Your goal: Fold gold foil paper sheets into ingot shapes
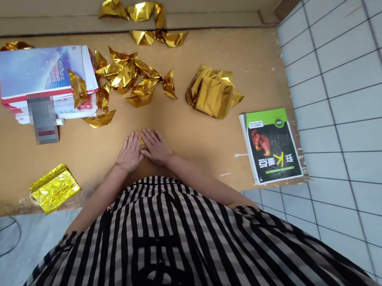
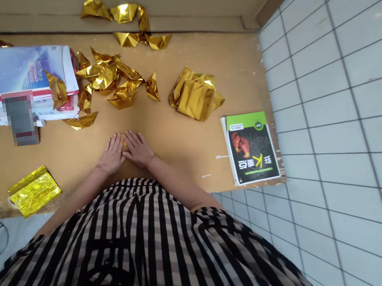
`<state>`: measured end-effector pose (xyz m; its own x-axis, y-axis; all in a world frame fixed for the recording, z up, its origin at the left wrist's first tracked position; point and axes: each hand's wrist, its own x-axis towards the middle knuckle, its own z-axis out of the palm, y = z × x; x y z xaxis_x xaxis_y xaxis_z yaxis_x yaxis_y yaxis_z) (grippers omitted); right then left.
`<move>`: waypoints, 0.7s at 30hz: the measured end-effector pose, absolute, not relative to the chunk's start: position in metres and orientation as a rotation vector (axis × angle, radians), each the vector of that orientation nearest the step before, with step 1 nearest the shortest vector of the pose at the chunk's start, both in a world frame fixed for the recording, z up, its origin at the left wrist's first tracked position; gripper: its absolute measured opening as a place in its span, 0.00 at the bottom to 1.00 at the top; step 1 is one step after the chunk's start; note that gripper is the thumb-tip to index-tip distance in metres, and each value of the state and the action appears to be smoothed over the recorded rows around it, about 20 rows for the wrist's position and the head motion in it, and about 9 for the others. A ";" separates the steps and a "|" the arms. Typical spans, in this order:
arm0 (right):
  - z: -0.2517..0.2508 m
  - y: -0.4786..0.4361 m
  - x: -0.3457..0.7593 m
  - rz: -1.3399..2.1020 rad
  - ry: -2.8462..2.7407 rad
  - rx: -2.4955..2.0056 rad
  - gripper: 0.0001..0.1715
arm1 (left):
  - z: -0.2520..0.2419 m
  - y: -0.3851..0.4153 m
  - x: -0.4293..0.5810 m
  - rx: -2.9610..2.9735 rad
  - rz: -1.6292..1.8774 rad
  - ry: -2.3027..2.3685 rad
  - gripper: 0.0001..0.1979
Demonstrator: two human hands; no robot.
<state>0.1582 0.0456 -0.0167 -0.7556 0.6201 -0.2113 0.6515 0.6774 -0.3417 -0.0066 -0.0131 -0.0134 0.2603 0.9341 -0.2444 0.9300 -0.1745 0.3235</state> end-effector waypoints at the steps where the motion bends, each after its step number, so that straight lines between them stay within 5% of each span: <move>1: -0.017 0.048 0.159 -0.616 2.807 1.076 0.41 | -0.013 -0.011 -0.005 2.132 0.008 1.701 0.34; 21: -0.023 0.050 0.174 -0.660 2.799 1.139 0.41 | -0.021 -0.005 0.006 2.152 0.021 1.694 0.34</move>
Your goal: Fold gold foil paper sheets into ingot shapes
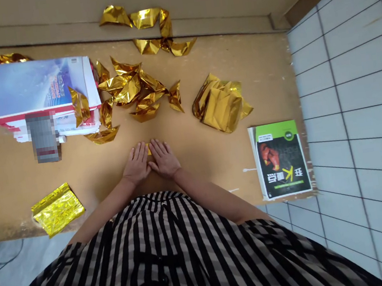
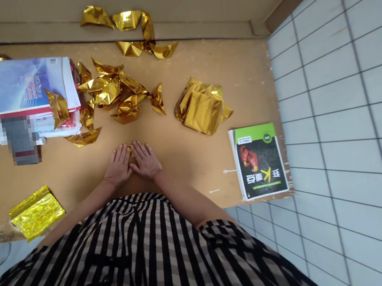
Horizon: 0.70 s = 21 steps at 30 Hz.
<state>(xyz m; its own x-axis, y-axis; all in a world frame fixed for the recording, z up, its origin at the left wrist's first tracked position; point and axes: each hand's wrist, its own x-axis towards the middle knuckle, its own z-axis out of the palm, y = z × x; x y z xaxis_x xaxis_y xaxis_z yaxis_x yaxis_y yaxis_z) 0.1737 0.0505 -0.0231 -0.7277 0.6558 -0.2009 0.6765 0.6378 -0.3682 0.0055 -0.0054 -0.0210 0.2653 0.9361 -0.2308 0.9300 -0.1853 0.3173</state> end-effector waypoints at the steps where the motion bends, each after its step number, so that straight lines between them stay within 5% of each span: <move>1: -0.023 0.050 0.174 -0.660 2.799 1.139 0.41 | -0.022 -0.006 0.006 2.155 0.032 1.693 0.34; 21: -0.024 0.043 0.176 -0.611 2.768 1.106 0.40 | -0.023 -0.014 0.010 2.147 0.057 1.708 0.33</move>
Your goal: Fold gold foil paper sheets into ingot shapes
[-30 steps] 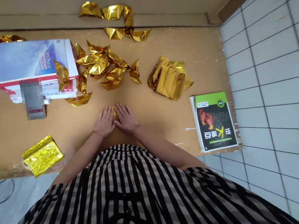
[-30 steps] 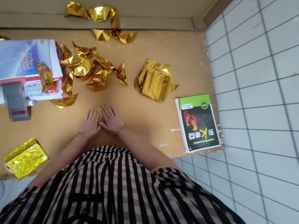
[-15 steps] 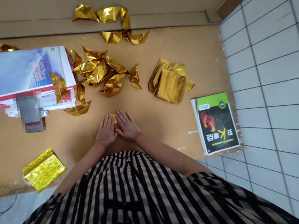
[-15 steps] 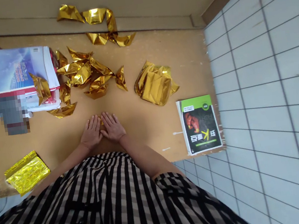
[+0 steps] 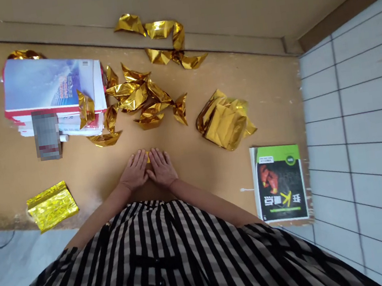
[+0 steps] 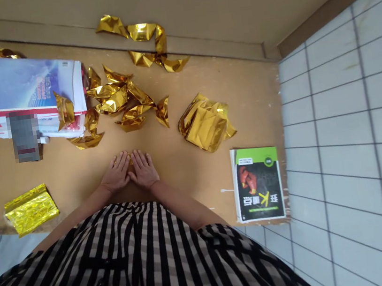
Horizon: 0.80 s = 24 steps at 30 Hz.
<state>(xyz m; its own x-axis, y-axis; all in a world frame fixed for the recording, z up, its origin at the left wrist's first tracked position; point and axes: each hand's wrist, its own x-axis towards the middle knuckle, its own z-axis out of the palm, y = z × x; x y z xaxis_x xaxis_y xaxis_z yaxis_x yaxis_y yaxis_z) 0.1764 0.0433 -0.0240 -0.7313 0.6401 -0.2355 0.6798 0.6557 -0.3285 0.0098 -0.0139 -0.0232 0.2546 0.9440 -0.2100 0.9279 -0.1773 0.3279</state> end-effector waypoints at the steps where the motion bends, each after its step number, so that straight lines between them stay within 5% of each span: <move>1: -0.024 0.043 0.175 -0.621 2.770 1.106 0.40 | -0.023 -0.014 0.009 2.148 0.043 1.715 0.34; 24: -0.009 0.058 0.172 -0.680 2.963 0.939 0.37 | -0.021 -0.021 -0.030 2.113 -0.142 1.937 0.36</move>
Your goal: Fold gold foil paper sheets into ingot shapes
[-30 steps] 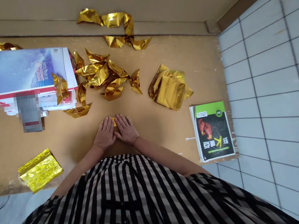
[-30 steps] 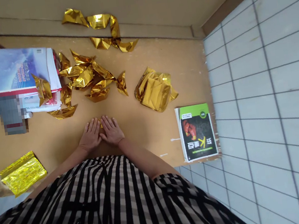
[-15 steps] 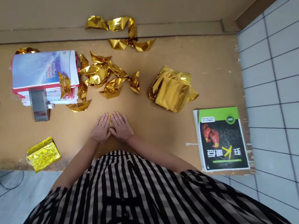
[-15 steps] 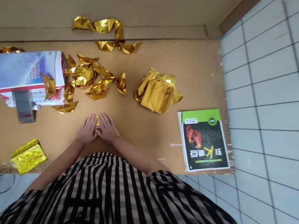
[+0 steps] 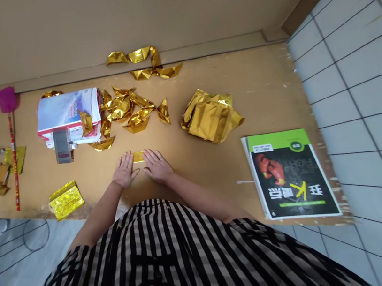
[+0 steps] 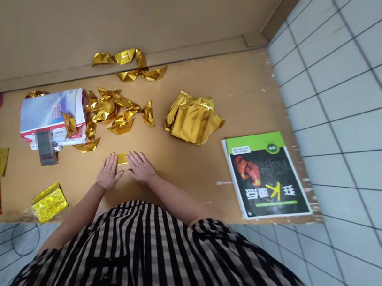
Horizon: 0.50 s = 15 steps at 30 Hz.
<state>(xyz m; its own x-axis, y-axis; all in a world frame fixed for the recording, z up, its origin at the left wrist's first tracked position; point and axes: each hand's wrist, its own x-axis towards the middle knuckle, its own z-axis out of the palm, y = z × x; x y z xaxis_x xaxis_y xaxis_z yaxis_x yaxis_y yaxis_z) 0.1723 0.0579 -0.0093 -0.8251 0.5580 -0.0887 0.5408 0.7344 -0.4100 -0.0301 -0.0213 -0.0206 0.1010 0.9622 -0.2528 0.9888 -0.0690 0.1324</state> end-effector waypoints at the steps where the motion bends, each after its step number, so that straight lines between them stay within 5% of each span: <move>1: -0.010 0.058 0.174 0.658 -2.892 -0.909 0.37 | -0.020 -0.024 -0.030 2.085 -0.136 1.979 0.37; 15: -0.017 0.052 0.166 0.624 -2.849 -0.866 0.37 | -0.012 -0.018 -0.013 1.977 -0.203 1.970 0.34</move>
